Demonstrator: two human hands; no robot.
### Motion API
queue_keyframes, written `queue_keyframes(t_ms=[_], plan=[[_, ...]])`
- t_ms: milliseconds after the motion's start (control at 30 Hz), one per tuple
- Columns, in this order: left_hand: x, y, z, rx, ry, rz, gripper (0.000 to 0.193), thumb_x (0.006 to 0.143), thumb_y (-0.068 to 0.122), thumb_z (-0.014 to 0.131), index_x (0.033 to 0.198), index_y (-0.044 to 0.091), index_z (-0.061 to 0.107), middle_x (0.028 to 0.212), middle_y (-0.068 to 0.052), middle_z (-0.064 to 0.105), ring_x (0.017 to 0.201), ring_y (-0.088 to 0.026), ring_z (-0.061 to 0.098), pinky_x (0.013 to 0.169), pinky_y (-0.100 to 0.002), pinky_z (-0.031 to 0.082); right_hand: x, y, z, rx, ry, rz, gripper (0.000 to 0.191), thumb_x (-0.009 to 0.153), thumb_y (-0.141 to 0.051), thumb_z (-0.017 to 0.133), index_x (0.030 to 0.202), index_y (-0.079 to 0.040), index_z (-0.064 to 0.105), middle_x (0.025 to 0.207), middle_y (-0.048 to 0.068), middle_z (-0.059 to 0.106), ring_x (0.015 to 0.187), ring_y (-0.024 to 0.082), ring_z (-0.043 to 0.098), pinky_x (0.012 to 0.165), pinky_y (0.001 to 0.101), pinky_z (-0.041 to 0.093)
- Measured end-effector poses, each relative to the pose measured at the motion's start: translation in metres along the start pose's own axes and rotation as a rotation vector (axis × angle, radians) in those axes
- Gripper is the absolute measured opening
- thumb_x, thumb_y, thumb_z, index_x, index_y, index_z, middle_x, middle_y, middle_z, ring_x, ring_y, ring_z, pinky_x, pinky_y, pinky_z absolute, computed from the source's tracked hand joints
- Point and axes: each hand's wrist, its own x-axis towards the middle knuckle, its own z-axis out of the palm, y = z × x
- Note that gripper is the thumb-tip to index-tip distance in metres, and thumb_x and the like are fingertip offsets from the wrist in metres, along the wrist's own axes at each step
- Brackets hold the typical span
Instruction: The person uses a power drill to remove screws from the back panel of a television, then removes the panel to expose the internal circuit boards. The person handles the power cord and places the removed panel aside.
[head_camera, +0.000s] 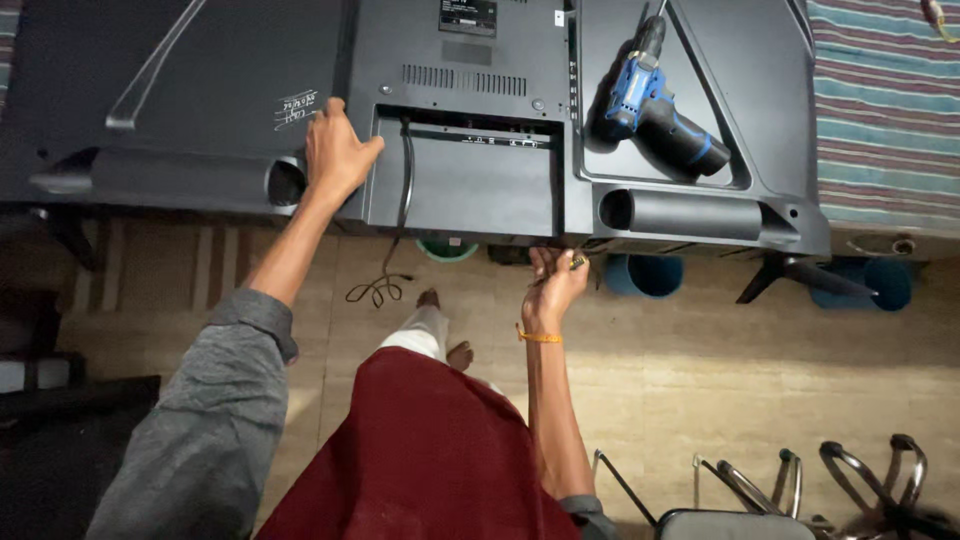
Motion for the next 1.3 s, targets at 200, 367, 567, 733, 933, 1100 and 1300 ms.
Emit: queue_keyframes(t_ms=[200, 367, 567, 733, 933, 1100, 1300], plan=[[-0.004, -0.003, 0.004, -0.082, 0.09, 0.104, 0.072, 0.08, 0.023, 0.085, 0.133, -0.01, 0.05, 0.128, -0.032, 0.058, 0.121, -0.048, 0.053, 0.103, -0.054, 0.045, -0.001, 0.0, -0.002, 0.046, -0.032, -0.004, 0.01, 0.106, -0.009, 0.054, 0.11, -0.002, 0.049, 0.094, 0.011, 0.061, 0.083, 0.026, 0.069, 0.086, 0.0497, 0.065], [-0.008, -0.009, 0.005, -0.083, 0.061, 0.081, 0.072, 0.081, 0.023, 0.085, 0.134, -0.01, 0.05, 0.129, -0.032, 0.058, 0.121, -0.048, 0.053, 0.102, -0.054, 0.046, 0.006, -0.003, -0.013, -0.038, -0.108, 0.044, 0.013, 0.105, -0.013, 0.054, 0.108, -0.002, 0.048, 0.099, 0.015, 0.065, 0.092, 0.033, 0.074, 0.087, 0.0497, 0.064], [-0.007, -0.015, 0.008, -0.059, 0.091, 0.161, 0.073, 0.082, 0.024, 0.087, 0.136, -0.009, 0.05, 0.128, -0.032, 0.058, 0.121, -0.048, 0.053, 0.104, -0.054, 0.044, 0.006, -0.009, -0.037, -0.029, -0.183, 0.137, 0.019, 0.109, -0.019, 0.054, 0.108, 0.0, 0.053, 0.106, 0.02, 0.068, 0.101, 0.035, 0.073, 0.095, 0.0489, 0.061], [-0.012, -0.009, 0.002, -0.071, 0.062, 0.114, 0.071, 0.083, 0.022, 0.085, 0.137, -0.007, 0.049, 0.13, -0.03, 0.058, 0.121, -0.046, 0.054, 0.103, -0.053, 0.045, 0.011, 0.001, -0.039, 0.071, -0.142, 0.242, 0.018, 0.106, -0.02, 0.053, 0.117, -0.005, 0.054, 0.104, 0.014, 0.067, 0.098, 0.029, 0.068, 0.098, 0.0504, 0.058], [-0.026, 0.015, -0.019, 0.006, 0.024, -0.012, 0.072, 0.079, 0.021, 0.086, 0.133, -0.005, 0.047, 0.128, -0.031, 0.054, 0.12, -0.048, 0.051, 0.101, -0.054, 0.044, 0.016, 0.003, -0.039, 0.079, -0.152, 0.285, 0.019, 0.106, -0.02, 0.053, 0.12, -0.008, 0.05, 0.105, 0.007, 0.065, 0.098, 0.025, 0.067, 0.099, 0.0496, 0.056], [-0.038, 0.018, -0.04, -0.056, 0.093, 0.026, 0.072, 0.082, 0.018, 0.086, 0.137, -0.006, 0.046, 0.13, -0.029, 0.052, 0.123, -0.045, 0.051, 0.104, -0.053, 0.043, 0.007, 0.003, -0.047, 0.4, -0.52, 0.227, 0.016, 0.126, -0.015, 0.05, 0.12, -0.001, 0.049, 0.106, 0.01, 0.061, 0.098, 0.025, 0.063, 0.101, 0.0498, 0.054], [-0.041, -0.015, -0.099, -0.074, 0.082, -0.049, 0.07, 0.085, 0.017, 0.087, 0.141, -0.002, 0.049, 0.135, -0.025, 0.055, 0.123, -0.04, 0.058, 0.103, -0.05, 0.05, -0.029, -0.02, -0.028, -0.081, -0.489, 0.367, 0.023, 0.115, -0.017, 0.054, 0.129, 0.0, 0.051, 0.105, 0.012, 0.066, 0.094, 0.021, 0.067, 0.091, 0.0405, 0.058]])
